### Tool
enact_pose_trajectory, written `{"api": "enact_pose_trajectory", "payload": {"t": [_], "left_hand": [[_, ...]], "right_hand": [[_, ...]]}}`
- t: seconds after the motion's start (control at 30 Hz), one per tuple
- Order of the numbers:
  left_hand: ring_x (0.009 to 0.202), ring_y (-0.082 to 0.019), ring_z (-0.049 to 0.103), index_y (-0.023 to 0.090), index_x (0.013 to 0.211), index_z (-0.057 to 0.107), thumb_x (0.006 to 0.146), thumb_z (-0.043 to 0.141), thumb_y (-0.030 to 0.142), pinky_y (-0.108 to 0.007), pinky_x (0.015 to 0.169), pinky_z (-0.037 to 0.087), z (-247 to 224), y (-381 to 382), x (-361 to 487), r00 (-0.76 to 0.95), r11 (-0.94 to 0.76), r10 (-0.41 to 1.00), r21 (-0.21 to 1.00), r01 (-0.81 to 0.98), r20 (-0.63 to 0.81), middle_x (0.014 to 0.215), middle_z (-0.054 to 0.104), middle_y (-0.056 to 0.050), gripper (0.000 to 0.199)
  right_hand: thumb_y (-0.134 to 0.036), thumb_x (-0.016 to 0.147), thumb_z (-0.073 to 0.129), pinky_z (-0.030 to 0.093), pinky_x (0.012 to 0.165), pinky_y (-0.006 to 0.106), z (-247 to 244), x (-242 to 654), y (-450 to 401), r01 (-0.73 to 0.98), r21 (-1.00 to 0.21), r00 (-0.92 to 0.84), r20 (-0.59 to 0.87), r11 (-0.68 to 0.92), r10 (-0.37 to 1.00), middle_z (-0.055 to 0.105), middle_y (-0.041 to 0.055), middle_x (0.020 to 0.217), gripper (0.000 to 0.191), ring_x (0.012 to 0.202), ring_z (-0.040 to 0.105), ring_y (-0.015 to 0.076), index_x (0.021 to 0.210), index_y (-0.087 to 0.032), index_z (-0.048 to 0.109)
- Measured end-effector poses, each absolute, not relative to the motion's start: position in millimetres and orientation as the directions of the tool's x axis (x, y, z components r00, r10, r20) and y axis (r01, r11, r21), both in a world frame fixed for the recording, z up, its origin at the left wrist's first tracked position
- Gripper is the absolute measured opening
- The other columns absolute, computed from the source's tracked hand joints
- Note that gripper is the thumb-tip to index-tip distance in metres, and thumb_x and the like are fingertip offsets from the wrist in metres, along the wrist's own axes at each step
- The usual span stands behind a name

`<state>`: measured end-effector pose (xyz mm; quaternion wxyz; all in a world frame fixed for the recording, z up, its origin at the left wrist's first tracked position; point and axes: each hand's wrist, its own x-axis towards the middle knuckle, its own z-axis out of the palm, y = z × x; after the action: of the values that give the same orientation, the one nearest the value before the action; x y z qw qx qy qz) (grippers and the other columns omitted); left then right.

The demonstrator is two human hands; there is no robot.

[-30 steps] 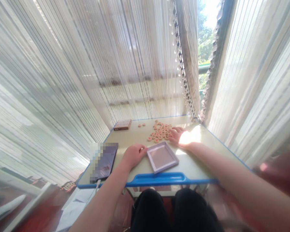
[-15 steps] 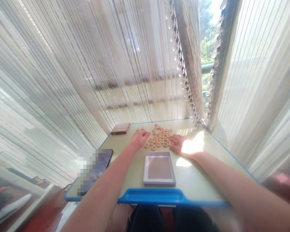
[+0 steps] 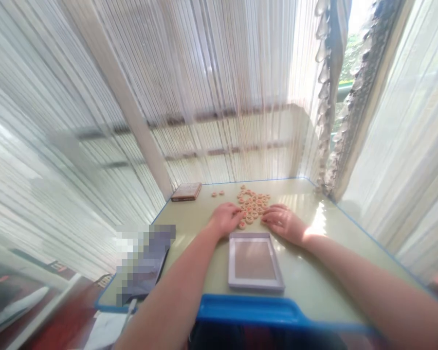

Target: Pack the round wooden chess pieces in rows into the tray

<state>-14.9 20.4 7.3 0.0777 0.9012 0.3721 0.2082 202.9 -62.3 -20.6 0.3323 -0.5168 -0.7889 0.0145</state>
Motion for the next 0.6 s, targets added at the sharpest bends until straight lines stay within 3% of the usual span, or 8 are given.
{"api": "enact_pose_trajectory", "payload": {"t": [0.13,0.3,0.43,0.53,0.6], "left_hand": [[0.087,-0.019,0.054,0.022,0.096,0.067,0.087,0.030,0.045,-0.030,0.082,0.041,5.4,23.4,-15.8,0.649,-0.706,0.708,0.265,0.657,0.276,0.087,0.060,-0.006,0.044],[0.093,-0.020,0.052,0.019,0.107,0.062,0.086,0.035,0.042,-0.031,0.086,0.039,12.1,18.4,-13.7,0.632,-0.703,0.711,0.285,0.651,0.310,0.095,0.060,-0.008,0.041],[0.082,-0.020,0.054,0.016,0.074,0.067,0.080,0.044,0.037,-0.030,0.078,0.041,26.4,7.6,-15.8,0.624,-0.699,0.710,0.227,0.678,0.325,0.078,0.061,-0.008,0.032],[0.060,-0.014,0.052,0.016,0.067,0.065,0.073,0.048,0.032,-0.025,0.058,0.039,37.0,1.8,-25.0,0.656,-0.660,0.744,0.303,0.688,0.131,0.063,0.059,-0.002,0.024],[0.056,-0.012,0.050,0.017,0.067,0.064,0.070,0.050,0.032,-0.024,0.051,0.035,42.1,-0.7,-31.9,0.676,-0.650,0.734,0.361,0.669,0.068,0.060,0.059,0.000,0.021]], "right_hand": [[-0.032,0.076,0.055,0.038,0.094,0.039,-21.1,203.4,-62.4,0.809,-0.397,-0.213,0.490,0.434,0.845,0.069,0.0015,0.091,0.016,0.100,0.052,0.0220,0.080,-0.026,0.070],[-0.037,0.072,0.060,0.038,0.092,0.040,-19.2,201.3,-62.0,0.874,-0.372,-0.108,0.480,0.313,0.870,0.068,0.0027,0.085,0.017,0.092,0.055,0.0225,0.082,-0.027,0.070],[-0.039,0.073,0.058,0.040,0.089,0.039,-15.1,198.5,-68.1,0.886,-0.394,-0.060,0.427,0.246,0.902,0.067,0.0024,0.089,0.019,0.097,0.052,0.0235,0.084,-0.028,0.069],[-0.039,0.074,0.057,0.041,0.089,0.038,-12.1,199.1,-73.3,0.874,-0.389,-0.101,0.440,0.291,0.892,0.066,0.0025,0.093,0.021,0.100,0.050,0.0236,0.086,-0.028,0.069],[-0.036,0.075,0.056,0.041,0.091,0.037,-9.0,201.1,-76.0,0.868,-0.374,-0.142,0.444,0.327,0.885,0.066,0.0023,0.096,0.021,0.103,0.049,0.0232,0.090,-0.028,0.069]]}}
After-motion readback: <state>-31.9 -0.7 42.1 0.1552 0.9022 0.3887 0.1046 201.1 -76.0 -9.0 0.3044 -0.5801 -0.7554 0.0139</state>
